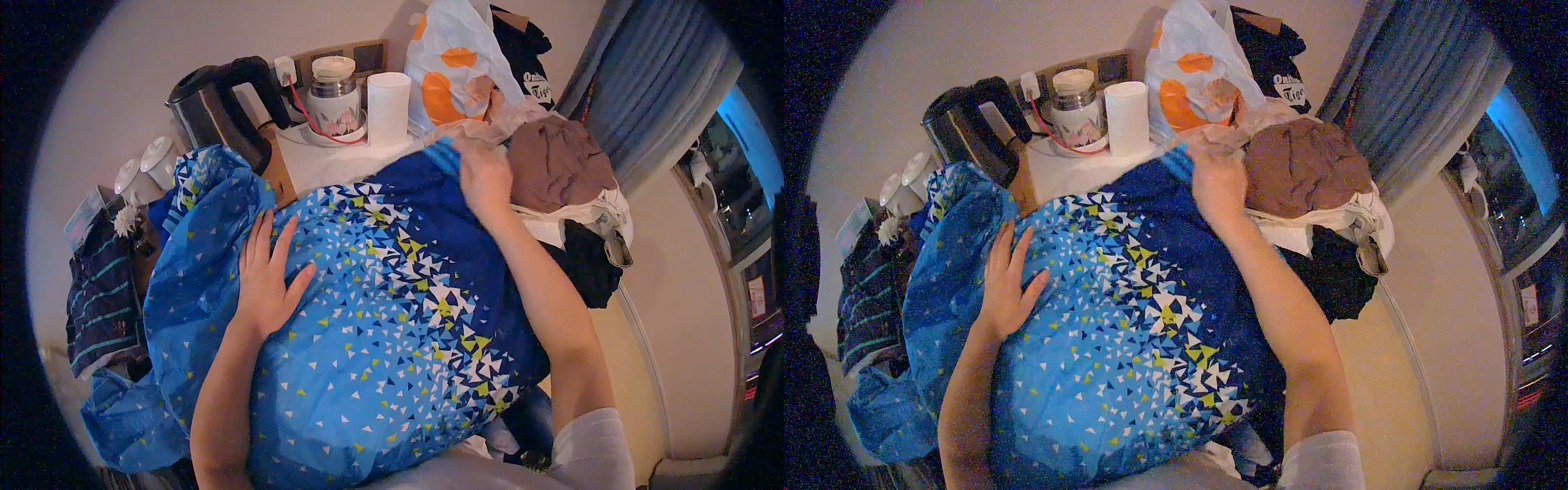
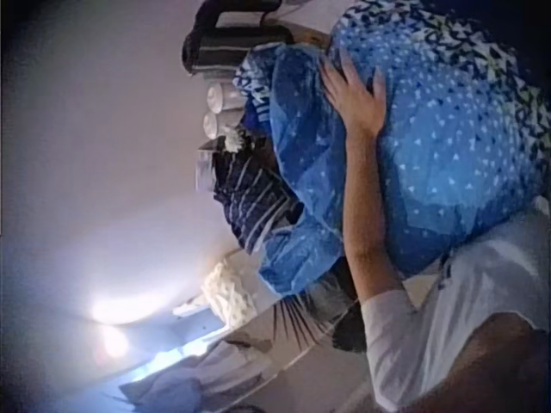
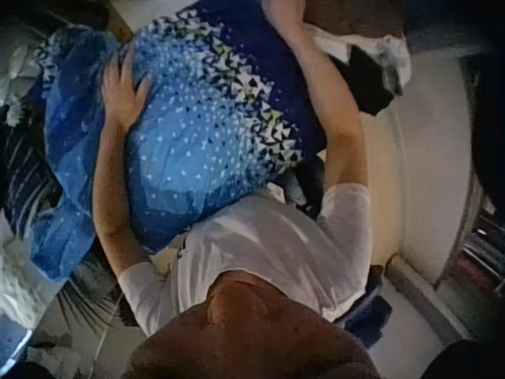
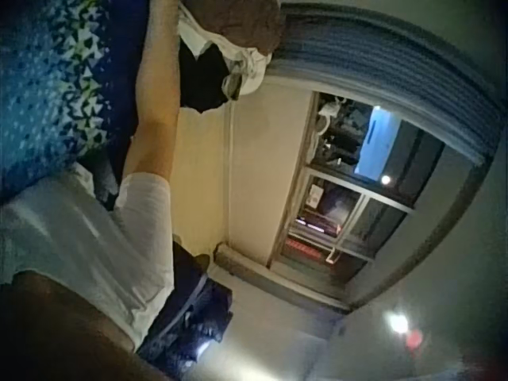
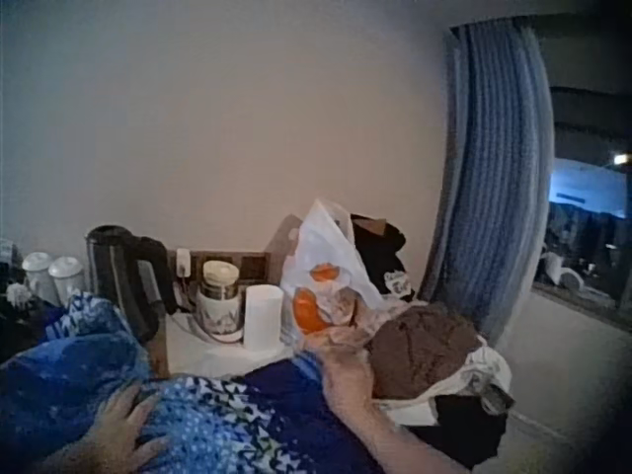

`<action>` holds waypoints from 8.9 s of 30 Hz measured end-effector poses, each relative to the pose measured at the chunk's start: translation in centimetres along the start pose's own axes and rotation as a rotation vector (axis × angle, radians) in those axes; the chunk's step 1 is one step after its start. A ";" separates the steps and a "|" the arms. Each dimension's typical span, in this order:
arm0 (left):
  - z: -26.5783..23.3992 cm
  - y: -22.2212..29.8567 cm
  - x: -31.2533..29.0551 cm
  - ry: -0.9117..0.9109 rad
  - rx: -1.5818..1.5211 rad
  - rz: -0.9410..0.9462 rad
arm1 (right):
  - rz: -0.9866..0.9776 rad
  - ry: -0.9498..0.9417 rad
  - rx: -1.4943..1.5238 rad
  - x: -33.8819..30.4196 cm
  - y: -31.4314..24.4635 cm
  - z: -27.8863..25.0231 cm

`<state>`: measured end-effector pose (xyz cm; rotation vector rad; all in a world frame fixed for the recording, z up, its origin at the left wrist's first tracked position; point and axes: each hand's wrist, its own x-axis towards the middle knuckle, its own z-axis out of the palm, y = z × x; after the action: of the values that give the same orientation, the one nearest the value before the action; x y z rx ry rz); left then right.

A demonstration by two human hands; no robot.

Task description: The person folds a striped polo shirt and places it on a stack. They then fold a blue patterned jacket and place it on the same stack. Finally, they fold a brown t-shirt and place it on the stack.

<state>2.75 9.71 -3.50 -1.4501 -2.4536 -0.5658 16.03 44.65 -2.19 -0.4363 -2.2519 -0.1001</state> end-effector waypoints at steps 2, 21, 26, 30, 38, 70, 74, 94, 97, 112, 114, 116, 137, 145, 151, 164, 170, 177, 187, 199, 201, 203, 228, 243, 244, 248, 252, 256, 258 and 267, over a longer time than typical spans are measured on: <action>0.1 -0.8 -0.5 -0.041 0.064 0.001 | -0.031 0.133 -0.112 1.9 0.4 -1.8; -1.6 5.1 -1.1 -0.138 0.017 0.068 | 0.796 -0.042 0.138 -20.5 -0.5 -22.1; -1.9 7.9 -2.0 -0.411 0.030 0.006 | 0.916 0.044 0.061 -22.1 -2.2 -20.8; -0.6 7.2 -2.2 -0.364 0.057 0.000 | 0.749 0.130 0.090 -20.6 -2.1 -20.3; -0.7 7.2 -2.0 -0.386 0.093 0.005 | 0.820 0.469 0.243 -21.0 1.4 -20.7; -0.3 6.8 -2.5 -0.279 0.004 0.041 | 0.194 -0.320 -0.027 -3.3 2.4 -4.9; -0.5 6.8 -2.5 -0.266 0.005 0.039 | 0.176 -0.211 -0.052 -3.0 2.5 -4.9; -0.4 1.5 -2.0 -0.113 0.122 -0.134 | -0.174 -0.555 0.040 -4.3 -2.3 -2.5; 0.5 -0.3 -2.1 -0.112 0.100 -0.074 | -0.133 -0.541 -0.010 -4.2 -2.1 -2.2; 1.2 -3.2 -2.5 0.155 -0.071 -0.044 | -0.304 -0.655 0.200 -7.4 -5.8 -5.6; 0.5 -5.1 -3.7 0.150 -0.029 -0.036 | -0.266 -0.610 0.170 -7.4 -4.3 -6.1; -1.1 -5.4 -5.5 0.099 0.152 -0.083 | -0.263 -0.608 0.130 -7.3 -4.0 -6.5; -10.3 7.6 -27.9 -0.059 0.275 -0.619 | 0.118 -0.382 0.184 -20.7 -5.0 -20.3; -10.4 13.6 -35.2 0.473 -0.339 -0.792 | 0.778 0.360 0.507 -27.0 -1.2 -20.1; -1.3 12.3 -42.9 0.284 -0.822 -1.177 | 1.284 -0.104 0.897 -30.1 -2.9 -19.4; -3.2 12.0 -41.9 0.065 -1.347 -1.340 | 1.241 -0.070 1.518 -30.0 -2.6 -18.9; -9.9 12.7 -39.6 0.389 -1.424 -0.733 | 1.198 0.187 1.506 -25.5 -2.7 -22.0; -13.4 13.1 -27.0 0.914 -1.348 -1.026 | 1.151 0.104 1.457 -15.9 -2.8 -19.6; -8.9 5.0 -24.8 0.594 -1.766 -1.109 | 0.156 -0.803 1.182 -17.4 -13.2 -23.2; -8.4 4.8 -24.1 0.674 -1.782 -1.075 | -0.197 -1.980 1.448 -23.9 -28.7 -12.0; -8.6 4.9 -24.2 0.686 -1.745 -1.051 | -0.121 -1.934 1.445 -23.6 -29.7 -12.9; -8.3 4.3 -24.8 0.630 -1.788 -1.011 | -0.080 -1.822 1.420 -23.6 -29.3 -14.1; -9.9 8.0 -24.9 0.397 -1.208 -0.901 | -0.165 -1.029 0.977 -0.1 -4.8 -11.9; -10.1 6.9 -18.0 0.253 -0.075 -0.589 | 0.122 -0.565 0.950 -2.6 -1.2 -10.1; -10.0 6.8 -17.8 0.363 0.009 -0.538 | 0.271 -0.510 1.079 -2.5 -1.3 -10.6; -12.3 6.7 -20.7 0.344 0.135 -0.372 | 0.374 -0.547 1.138 -2.1 -0.9 -13.0; -11.7 7.5 -22.4 0.004 -0.066 -0.412 | 0.174 -0.875 0.590 -2.5 1.1 -13.2; -14.1 7.2 -20.4 -0.001 -0.537 -0.535 | -0.058 -0.797 0.515 -3.4 3.0 -11.7; -13.1 6.3 -18.9 0.183 -0.302 -0.638 | -0.080 -0.799 0.512 -3.3 3.2 -12.0; -12.8 5.1 -19.0 -0.157 0.048 -0.583 | 0.039 -1.021 0.294 -2.9 2.9 -12.5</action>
<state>16.44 -8.70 1.65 -0.7665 -2.9969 -0.5028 27.74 43.87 3.66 -0.4162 -3.1730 0.5969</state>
